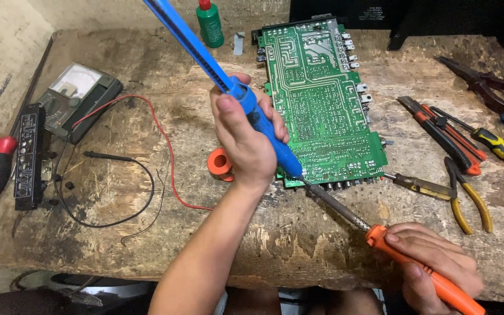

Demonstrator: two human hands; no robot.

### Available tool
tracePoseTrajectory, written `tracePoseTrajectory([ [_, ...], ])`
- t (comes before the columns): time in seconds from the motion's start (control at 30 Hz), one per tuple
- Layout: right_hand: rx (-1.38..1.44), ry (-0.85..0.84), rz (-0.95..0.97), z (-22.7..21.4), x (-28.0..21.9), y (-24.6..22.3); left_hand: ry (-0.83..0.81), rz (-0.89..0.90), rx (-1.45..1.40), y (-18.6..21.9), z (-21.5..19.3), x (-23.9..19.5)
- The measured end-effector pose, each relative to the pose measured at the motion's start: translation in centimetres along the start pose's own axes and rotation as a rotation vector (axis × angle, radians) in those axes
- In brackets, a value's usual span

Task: The person uses a soldering iron and a desoldering pump to remove solder from the pins of a green circuit board. They repeatedly heat the solder joints and use the pump to extract the molten solder.

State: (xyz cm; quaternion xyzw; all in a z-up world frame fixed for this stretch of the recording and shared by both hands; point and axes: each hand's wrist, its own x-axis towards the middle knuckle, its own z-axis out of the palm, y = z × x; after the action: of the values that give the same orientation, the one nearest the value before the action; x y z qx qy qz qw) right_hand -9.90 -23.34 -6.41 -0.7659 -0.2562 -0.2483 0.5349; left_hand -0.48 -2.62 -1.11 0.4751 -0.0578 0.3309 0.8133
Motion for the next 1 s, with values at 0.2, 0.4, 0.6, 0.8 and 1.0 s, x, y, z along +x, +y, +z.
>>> tracePoseTrajectory([
  [0.2,0.1,0.273,0.006,-0.5,-2.6,2.2,0.117,-0.043,-0.247,1.3,-0.4,0.9],
  [0.4,0.203,0.552,0.183,-0.6,-2.4,3.2,-0.24,-0.344,-0.557,4.9,-1.4,1.0],
  [0.6,0.595,0.32,0.654,-7.5,0.5,4.3,-1.511,-0.992,0.913,12.7,3.1,-6.3],
  [0.8,0.792,-0.169,1.053,-10.2,-2.2,6.1,-1.581,-0.829,1.027,7.6,-1.9,-12.8],
  [1.0,0.744,-0.239,0.201,0.5,-2.1,-5.4,-1.217,-1.413,1.28,4.8,1.0,-15.8],
])
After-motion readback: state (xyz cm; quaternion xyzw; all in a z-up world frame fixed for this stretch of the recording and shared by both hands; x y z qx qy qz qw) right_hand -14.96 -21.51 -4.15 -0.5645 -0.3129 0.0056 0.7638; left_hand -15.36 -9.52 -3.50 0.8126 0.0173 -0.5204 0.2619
